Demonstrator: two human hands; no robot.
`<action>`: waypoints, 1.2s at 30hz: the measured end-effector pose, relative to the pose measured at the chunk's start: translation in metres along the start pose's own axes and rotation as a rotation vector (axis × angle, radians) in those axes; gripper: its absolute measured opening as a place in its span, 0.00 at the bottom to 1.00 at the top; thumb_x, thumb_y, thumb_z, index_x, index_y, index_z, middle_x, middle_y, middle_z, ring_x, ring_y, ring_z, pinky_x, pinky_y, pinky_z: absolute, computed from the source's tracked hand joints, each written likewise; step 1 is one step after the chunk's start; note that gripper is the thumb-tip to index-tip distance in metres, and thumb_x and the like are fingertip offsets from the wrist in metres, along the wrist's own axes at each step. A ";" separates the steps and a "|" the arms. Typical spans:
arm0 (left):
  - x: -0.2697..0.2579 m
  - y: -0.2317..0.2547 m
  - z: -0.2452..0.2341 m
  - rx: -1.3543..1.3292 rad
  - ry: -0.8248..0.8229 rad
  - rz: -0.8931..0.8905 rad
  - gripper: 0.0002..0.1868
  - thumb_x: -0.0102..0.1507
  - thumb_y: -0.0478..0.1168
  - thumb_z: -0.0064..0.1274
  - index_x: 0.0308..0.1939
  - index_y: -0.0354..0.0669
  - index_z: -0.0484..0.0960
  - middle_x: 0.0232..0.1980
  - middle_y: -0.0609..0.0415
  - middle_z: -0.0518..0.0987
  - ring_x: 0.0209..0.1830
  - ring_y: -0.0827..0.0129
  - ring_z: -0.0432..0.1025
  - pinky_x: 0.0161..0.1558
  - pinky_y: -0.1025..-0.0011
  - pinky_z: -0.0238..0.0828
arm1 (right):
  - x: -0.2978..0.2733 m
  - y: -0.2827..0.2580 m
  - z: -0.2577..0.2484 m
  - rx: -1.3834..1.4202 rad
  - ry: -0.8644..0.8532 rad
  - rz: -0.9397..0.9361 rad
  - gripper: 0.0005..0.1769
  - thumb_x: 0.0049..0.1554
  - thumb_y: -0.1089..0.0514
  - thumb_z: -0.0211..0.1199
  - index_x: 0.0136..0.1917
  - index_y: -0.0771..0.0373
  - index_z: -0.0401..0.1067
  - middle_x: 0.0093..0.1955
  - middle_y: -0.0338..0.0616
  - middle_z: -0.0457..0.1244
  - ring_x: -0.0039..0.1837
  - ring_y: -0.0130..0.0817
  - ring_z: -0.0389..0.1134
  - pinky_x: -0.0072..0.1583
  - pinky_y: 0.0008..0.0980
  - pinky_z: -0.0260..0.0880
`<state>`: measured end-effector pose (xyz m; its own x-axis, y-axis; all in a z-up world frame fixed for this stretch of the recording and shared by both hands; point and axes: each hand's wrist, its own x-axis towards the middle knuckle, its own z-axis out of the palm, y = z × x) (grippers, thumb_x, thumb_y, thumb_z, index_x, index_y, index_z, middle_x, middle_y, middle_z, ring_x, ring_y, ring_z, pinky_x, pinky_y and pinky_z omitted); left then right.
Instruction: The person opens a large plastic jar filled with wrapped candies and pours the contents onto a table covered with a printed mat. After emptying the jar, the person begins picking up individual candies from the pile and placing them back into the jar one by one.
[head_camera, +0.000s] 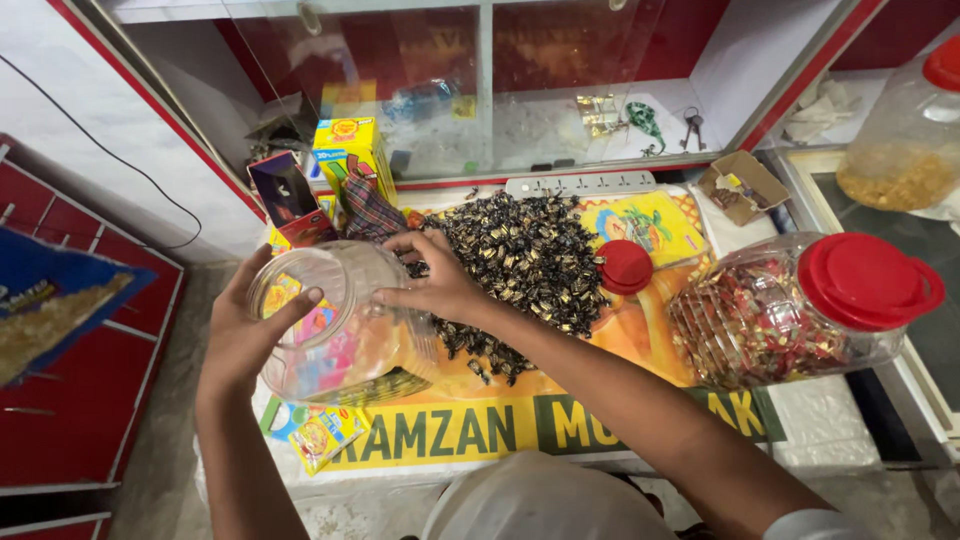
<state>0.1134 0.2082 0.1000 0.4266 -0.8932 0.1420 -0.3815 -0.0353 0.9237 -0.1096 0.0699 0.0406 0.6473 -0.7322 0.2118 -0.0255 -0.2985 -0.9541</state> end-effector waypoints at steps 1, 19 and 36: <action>-0.001 0.007 0.002 0.039 0.023 0.063 0.48 0.52 0.46 0.70 0.72 0.32 0.66 0.67 0.39 0.76 0.65 0.58 0.72 0.63 0.65 0.66 | 0.001 0.000 0.001 -0.040 -0.005 -0.007 0.39 0.43 0.46 0.78 0.65 0.54 0.67 0.62 0.44 0.51 0.68 0.39 0.59 0.64 0.37 0.71; -0.008 0.017 0.019 -0.125 0.299 0.173 0.17 0.68 0.41 0.52 0.55 0.32 0.80 0.55 0.44 0.82 0.57 0.63 0.76 0.62 0.65 0.68 | 0.022 -0.042 0.031 -0.182 -0.253 -0.253 0.38 0.57 0.42 0.69 0.75 0.59 0.66 0.68 0.51 0.59 0.74 0.43 0.56 0.75 0.40 0.54; 0.026 -0.001 0.005 -0.039 0.386 0.311 0.09 0.69 0.30 0.48 0.51 0.35 0.80 0.53 0.49 0.75 0.54 0.66 0.74 0.58 0.68 0.71 | 0.073 -0.041 0.050 -0.176 -0.153 -0.313 0.28 0.54 0.63 0.62 0.68 0.63 0.71 0.65 0.47 0.62 0.70 0.40 0.64 0.71 0.37 0.63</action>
<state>0.1208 0.1827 0.1009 0.5733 -0.6271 0.5273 -0.5106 0.2298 0.8285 -0.0235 0.0591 0.0844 0.7501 -0.4935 0.4402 0.0698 -0.6029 -0.7948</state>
